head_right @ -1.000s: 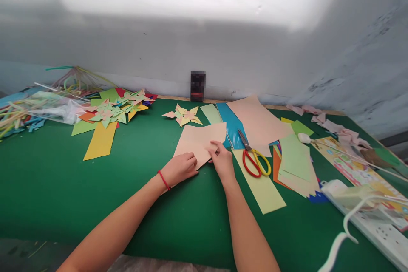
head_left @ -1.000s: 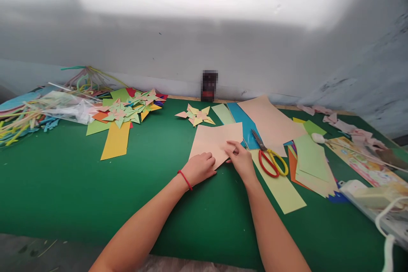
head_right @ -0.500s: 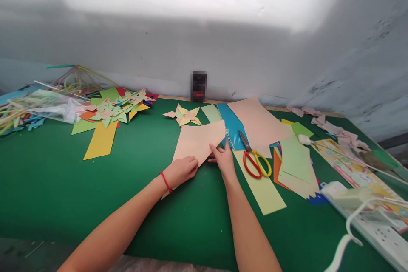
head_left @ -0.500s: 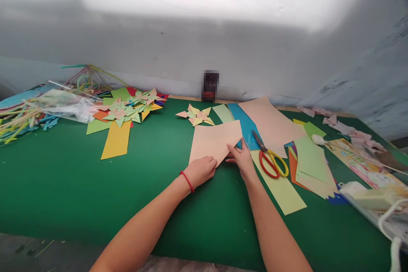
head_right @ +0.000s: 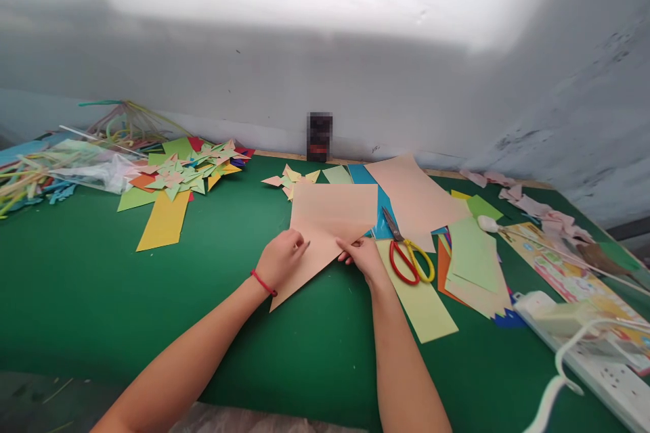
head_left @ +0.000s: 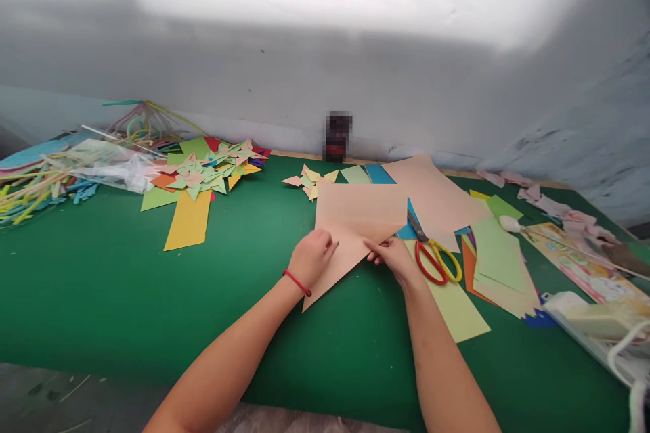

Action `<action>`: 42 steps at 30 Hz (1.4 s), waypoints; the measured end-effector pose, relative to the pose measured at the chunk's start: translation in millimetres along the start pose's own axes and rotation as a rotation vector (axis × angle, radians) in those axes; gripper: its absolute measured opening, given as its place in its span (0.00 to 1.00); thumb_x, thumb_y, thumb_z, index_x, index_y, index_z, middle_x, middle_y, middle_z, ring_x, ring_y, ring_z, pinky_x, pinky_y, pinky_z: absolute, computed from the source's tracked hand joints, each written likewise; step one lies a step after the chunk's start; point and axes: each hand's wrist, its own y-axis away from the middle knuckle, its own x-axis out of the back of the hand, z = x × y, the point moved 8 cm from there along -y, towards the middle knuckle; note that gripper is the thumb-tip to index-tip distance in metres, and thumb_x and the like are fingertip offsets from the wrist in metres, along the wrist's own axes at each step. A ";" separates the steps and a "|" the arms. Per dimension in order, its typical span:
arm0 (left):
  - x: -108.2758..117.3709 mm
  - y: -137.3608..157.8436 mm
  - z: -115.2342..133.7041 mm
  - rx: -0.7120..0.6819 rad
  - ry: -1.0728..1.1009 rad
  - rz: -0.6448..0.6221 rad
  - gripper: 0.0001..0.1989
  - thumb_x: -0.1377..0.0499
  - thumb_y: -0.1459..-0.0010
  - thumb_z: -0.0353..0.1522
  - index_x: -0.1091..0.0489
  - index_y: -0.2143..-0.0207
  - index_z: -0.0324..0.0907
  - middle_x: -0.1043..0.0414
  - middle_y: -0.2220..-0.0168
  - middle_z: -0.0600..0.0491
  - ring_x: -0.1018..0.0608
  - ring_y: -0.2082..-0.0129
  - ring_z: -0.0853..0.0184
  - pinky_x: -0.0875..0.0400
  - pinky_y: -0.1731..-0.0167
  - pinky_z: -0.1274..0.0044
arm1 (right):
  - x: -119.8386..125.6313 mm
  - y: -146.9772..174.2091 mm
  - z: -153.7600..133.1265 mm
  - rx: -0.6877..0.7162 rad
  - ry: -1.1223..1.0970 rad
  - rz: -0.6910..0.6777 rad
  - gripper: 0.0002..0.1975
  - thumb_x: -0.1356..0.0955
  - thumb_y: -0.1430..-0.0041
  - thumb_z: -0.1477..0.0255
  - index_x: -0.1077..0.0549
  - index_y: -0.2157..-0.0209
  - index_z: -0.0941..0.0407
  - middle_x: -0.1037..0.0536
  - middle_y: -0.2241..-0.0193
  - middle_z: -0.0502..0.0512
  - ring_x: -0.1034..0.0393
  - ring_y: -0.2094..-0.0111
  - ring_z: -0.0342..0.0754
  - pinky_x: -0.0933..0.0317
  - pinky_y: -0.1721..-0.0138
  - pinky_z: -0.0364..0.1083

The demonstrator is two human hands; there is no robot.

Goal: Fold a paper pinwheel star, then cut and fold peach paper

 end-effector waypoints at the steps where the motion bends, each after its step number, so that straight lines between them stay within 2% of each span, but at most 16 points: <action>1: 7.6 -0.3 -8.7 0.076 0.060 0.084 0.10 0.52 0.38 0.35 0.37 0.68 0.40 0.33 0.68 0.52 0.29 0.66 0.67 0.35 0.66 0.76 | 1.6 -0.4 -0.7 0.007 -0.011 0.011 0.18 0.27 0.59 0.60 0.27 0.74 0.62 0.28 0.87 0.51 0.34 0.85 0.42 0.44 0.86 0.39; 3: 15.1 0.7 -24.6 0.201 0.205 0.189 0.09 0.50 0.40 0.37 0.38 0.62 0.40 0.33 0.62 0.50 0.29 0.62 0.66 0.33 0.65 0.75 | 3.6 -1.4 -1.7 0.029 -0.031 0.036 0.19 0.28 0.59 0.58 0.27 0.74 0.62 0.28 0.88 0.51 0.36 0.85 0.42 0.45 0.86 0.39; 4: 14.2 1.0 -31.2 0.250 0.282 0.197 0.12 0.48 0.41 0.38 0.38 0.58 0.40 0.33 0.59 0.49 0.29 0.60 0.66 0.33 0.64 0.75 | 4.3 -1.8 -2.3 0.040 -0.039 0.049 0.20 0.28 0.59 0.58 0.27 0.74 0.61 0.28 0.87 0.51 0.36 0.85 0.42 0.45 0.86 0.39; 7: 2.1 0.8 -45.1 0.363 0.454 0.134 0.21 0.45 0.43 0.39 0.41 0.50 0.39 0.34 0.54 0.46 0.27 0.60 0.65 0.32 0.64 0.74 | 4.6 -2.0 -4.8 0.061 -0.043 0.078 0.21 0.28 0.60 0.56 0.28 0.74 0.61 0.29 0.87 0.51 0.36 0.85 0.42 0.45 0.85 0.40; 11: -5.2 1.3 -54.2 0.439 0.490 0.107 0.26 0.43 0.46 0.38 0.43 0.47 0.38 0.36 0.51 0.43 0.27 0.62 0.64 0.32 0.63 0.72 | 2.3 -1.3 -7.6 0.048 -0.026 0.072 0.21 0.28 0.60 0.56 0.28 0.75 0.61 0.30 0.89 0.50 0.36 0.86 0.42 0.44 0.84 0.41; 13: -7.0 1.1 -54.7 0.441 0.506 0.085 0.23 0.44 0.46 0.37 0.40 0.48 0.39 0.33 0.52 0.44 0.27 0.62 0.63 0.32 0.63 0.73 | 1.0 -1.2 -8.8 0.057 -0.031 0.062 0.21 0.28 0.60 0.56 0.28 0.75 0.61 0.30 0.89 0.50 0.36 0.86 0.42 0.44 0.84 0.40; 16: -8.7 1.1 -52.6 0.428 0.503 0.041 0.15 0.45 0.45 0.37 0.34 0.56 0.40 0.29 0.57 0.47 0.27 0.61 0.62 0.34 0.64 0.75 | -0.6 -1.0 -9.1 0.074 -0.032 0.051 0.21 0.28 0.59 0.55 0.28 0.76 0.61 0.29 0.88 0.51 0.36 0.86 0.42 0.44 0.84 0.40; 19: -9.2 1.9 -51.7 0.432 0.484 0.013 0.12 0.46 0.45 0.37 0.33 0.60 0.41 0.28 0.60 0.48 0.27 0.63 0.62 0.35 0.66 0.75 | -1.5 -0.7 -7.7 0.078 -0.028 0.049 0.21 0.29 0.59 0.54 0.28 0.76 0.60 0.29 0.88 0.51 0.35 0.86 0.42 0.44 0.84 0.40; 33: -9.0 1.4 -50.6 0.456 0.451 -0.015 0.12 0.45 0.46 0.37 0.34 0.61 0.40 0.28 0.59 0.47 0.27 0.62 0.61 0.37 0.67 0.76 | -4.4 -4.2 1.1 0.060 -0.001 0.040 0.21 0.29 0.59 0.54 0.28 0.80 0.59 0.28 0.88 0.53 0.36 0.86 0.42 0.44 0.84 0.40; 42: -7.5 1.4 -46.8 0.463 0.417 -0.039 0.13 0.45 0.45 0.37 0.34 0.60 0.41 0.28 0.58 0.46 0.27 0.61 0.60 0.36 0.67 0.76 | -6.8 -2.7 0.5 0.033 0.005 0.034 0.19 0.28 0.58 0.56 0.29 0.81 0.60 0.27 0.88 0.53 0.37 0.86 0.41 0.44 0.83 0.39</action>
